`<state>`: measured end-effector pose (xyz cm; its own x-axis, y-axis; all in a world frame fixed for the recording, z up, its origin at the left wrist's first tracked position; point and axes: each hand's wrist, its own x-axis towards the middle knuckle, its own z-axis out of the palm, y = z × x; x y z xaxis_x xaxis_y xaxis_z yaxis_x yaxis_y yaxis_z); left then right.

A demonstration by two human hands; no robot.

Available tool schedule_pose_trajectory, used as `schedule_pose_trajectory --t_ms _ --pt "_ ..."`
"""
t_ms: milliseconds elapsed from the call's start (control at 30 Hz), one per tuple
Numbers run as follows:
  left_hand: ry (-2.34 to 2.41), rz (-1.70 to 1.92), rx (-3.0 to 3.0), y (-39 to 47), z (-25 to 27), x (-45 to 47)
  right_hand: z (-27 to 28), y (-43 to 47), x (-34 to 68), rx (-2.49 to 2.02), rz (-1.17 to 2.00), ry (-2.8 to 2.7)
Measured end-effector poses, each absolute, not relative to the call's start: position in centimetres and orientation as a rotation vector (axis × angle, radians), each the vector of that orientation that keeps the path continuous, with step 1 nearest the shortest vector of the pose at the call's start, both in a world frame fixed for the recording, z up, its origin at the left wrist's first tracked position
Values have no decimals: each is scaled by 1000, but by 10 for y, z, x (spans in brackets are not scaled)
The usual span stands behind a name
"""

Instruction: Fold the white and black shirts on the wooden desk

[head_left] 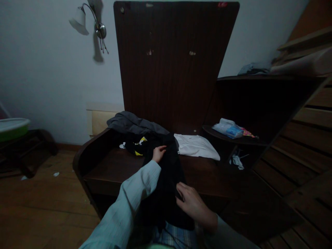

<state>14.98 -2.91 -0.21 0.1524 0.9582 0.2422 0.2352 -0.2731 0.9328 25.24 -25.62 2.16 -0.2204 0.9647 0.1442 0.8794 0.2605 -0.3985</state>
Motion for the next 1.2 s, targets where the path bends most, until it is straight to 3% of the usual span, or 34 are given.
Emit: schedule_pose_trajectory --t_ms 467,733,933,1200 --pt "1233 1213 1700 -29 0 150 28 -285 240 -1697 428 -2356" --pt "1328 1306 1781 -32 1 148 54 -227 258 -1515 325 -2164" --pt "1328 1398 1851 -40 12 144 38 -214 242 -1495 313 -2328" --pt "801 669 2471 -46 23 109 22 -225 239 -1539 230 -2382"
